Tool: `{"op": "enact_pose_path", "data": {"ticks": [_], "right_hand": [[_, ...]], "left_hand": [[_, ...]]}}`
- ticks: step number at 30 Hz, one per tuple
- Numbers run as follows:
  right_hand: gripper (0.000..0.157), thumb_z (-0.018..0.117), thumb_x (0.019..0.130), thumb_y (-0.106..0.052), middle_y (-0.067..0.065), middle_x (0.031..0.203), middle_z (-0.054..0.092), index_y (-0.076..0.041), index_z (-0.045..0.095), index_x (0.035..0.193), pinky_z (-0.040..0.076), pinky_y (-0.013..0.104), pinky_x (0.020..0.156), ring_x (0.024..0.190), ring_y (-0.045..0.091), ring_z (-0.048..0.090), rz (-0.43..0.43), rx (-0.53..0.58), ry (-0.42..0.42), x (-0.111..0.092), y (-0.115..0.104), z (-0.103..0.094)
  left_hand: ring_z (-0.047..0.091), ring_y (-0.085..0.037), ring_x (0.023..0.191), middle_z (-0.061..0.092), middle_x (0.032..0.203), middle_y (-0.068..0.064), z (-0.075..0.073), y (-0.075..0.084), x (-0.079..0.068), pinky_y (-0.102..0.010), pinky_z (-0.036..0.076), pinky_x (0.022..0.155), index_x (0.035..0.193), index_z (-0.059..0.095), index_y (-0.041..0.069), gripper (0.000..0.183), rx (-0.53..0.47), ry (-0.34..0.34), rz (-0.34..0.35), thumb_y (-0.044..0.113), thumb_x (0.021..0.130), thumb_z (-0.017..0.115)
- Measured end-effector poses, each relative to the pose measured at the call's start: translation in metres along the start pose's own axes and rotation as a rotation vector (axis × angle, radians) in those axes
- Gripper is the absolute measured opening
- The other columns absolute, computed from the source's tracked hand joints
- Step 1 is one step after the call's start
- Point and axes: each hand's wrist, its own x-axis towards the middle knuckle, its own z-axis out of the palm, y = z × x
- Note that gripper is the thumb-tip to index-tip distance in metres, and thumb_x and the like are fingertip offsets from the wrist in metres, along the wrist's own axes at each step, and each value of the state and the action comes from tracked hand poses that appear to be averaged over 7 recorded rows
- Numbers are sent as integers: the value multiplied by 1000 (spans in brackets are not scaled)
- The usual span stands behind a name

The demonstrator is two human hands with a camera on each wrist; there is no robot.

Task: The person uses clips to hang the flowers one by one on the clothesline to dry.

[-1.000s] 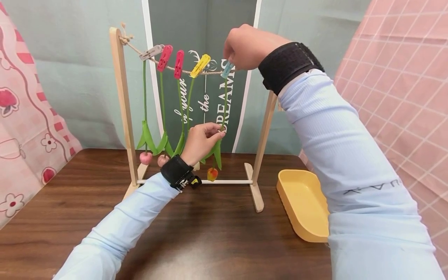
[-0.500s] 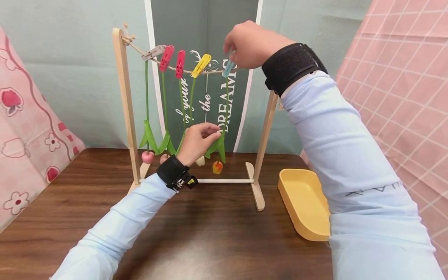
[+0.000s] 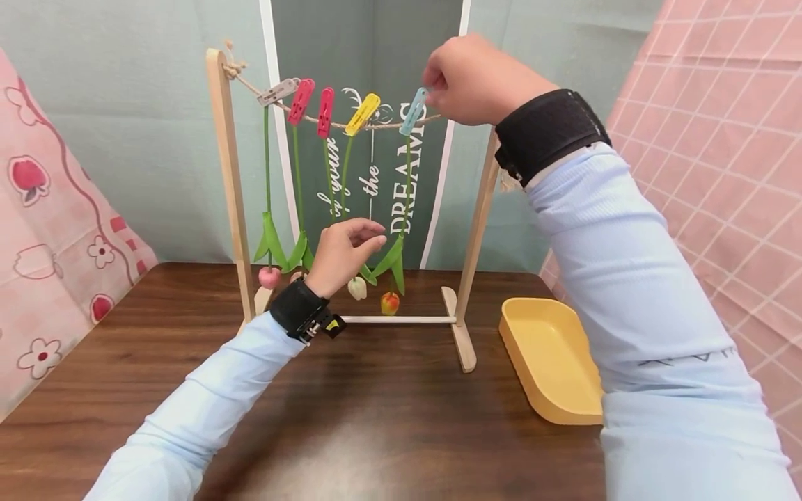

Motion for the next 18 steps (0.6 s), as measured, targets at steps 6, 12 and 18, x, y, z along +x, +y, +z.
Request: {"op": "enact_pose_path", "data": {"ticks": [6, 12, 18], "right_hand": [[33, 54, 99, -15, 27, 106, 61, 11, 60, 118, 42, 50, 89, 98, 37, 53, 19, 27, 47, -11, 8, 7], [27, 59, 96, -15, 22, 93, 64, 9, 66, 107, 43, 45, 79, 85, 32, 56, -32, 10, 98, -22, 10, 23], [23, 61, 96, -13, 19, 91, 66, 6, 68, 106, 46, 44, 73, 79, 29, 59, -39, 66, 83, -37, 8, 37]], "left_hand": [[64, -14, 75, 72, 86, -3, -6, -2, -4, -29, 49, 69, 103, 73, 6, 15, -9, -14, -11, 15, 91, 71], [62, -13, 73, 71, 84, -2, -10, -5, -9, -28, 49, 68, 103, 73, 7, 15, -9, -20, -12, 16, 92, 70], [63, -13, 72, 71, 84, -3, -15, -6, -15, -29, 50, 68, 105, 72, 5, 17, -23, -22, 14, 15, 92, 69]]}}
